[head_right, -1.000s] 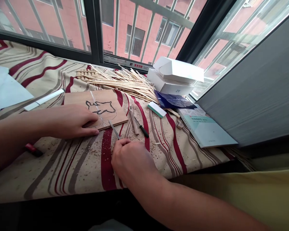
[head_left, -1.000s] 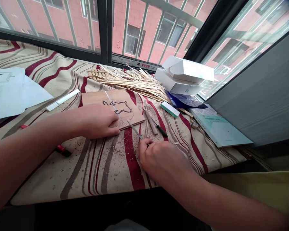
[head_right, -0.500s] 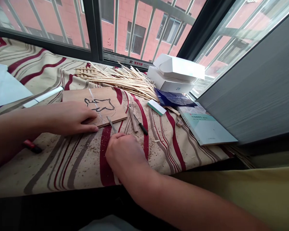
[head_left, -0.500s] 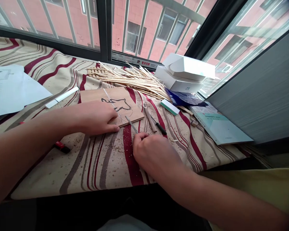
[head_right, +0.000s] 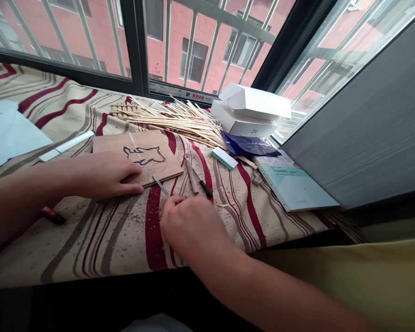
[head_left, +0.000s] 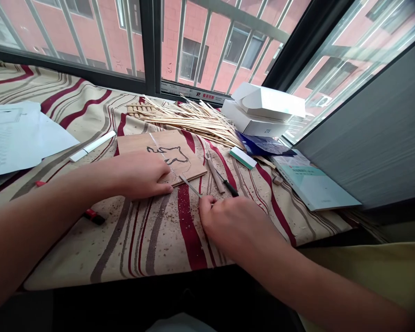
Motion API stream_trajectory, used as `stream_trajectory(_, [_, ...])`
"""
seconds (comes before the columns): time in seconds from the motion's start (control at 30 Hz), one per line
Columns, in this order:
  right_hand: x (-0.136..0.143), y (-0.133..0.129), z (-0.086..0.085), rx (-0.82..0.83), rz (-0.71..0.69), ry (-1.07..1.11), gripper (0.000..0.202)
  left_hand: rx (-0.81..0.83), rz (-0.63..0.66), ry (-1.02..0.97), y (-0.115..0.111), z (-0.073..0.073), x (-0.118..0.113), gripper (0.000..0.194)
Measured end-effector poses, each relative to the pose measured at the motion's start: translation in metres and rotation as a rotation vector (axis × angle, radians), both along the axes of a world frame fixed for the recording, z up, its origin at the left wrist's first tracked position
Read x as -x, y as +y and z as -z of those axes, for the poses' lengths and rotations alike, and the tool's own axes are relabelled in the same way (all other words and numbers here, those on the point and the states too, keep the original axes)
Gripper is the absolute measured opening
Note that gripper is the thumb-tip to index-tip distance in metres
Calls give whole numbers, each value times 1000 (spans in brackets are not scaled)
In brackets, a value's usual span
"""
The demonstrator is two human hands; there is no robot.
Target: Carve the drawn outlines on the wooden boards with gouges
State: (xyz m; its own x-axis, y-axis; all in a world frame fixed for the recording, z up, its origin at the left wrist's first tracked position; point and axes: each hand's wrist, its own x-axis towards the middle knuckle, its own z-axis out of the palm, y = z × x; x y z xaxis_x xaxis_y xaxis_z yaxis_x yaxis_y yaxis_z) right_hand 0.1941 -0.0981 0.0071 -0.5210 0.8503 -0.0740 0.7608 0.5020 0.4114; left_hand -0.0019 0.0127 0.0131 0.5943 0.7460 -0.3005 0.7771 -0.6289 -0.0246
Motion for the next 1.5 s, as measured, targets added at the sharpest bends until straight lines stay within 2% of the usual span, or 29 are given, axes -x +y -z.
stream_trajectory(0.07, [-12, 0, 2, -95, 39, 74, 25, 1, 0, -15, 0, 1, 1, 40])
stream_trajectory(0.17, [-27, 0, 14, -303, 84, 246, 15, -4, 12, -36, 0, 2, 2, 39])
stream_trajectory(0.23, [-34, 0, 26, -329, 80, 343, 16, -9, 15, -34, 0, 2, 2, 40])
stream_trajectory(0.43, [-33, -2, 48, -324, 37, 454, 21, -10, 9, -5, 1, 5, 4, 42])
stream_trajectory(0.57, [-31, -2, 49, -268, 53, 437, 23, -12, -2, -8, 3, 7, 5, 43])
stream_trajectory(0.73, [-37, -3, 43, -113, 184, 652, 23, 4, -2, -7, 4, 6, 4, 42])
stream_trajectory(0.9, [-43, -13, 49, -158, 91, 851, 29, -18, -15, 10, 2, 7, 3, 42])
stream_trajectory(1.0, [-42, -16, 56, -226, -8, 852, 25, -47, -10, 3, 2, 10, 3, 42])
stream_trajectory(1.1, [-40, -15, 60, -276, -82, 764, 24, -65, 5, -28, 2, 10, 4, 41])
stream_trajectory(1.3, [-42, -11, 60, -293, -143, 647, 30, -7, -10, -84, 2, 3, 7, 49])
stream_trajectory(1.4, [-43, -10, 61, -299, -169, 656, 28, -165, -39, -124, 8, -2, 11, 46])
stream_trajectory(1.5, [-45, -7, 61, -296, -200, 631, 28, -282, -147, -188, 21, -7, 14, 40])
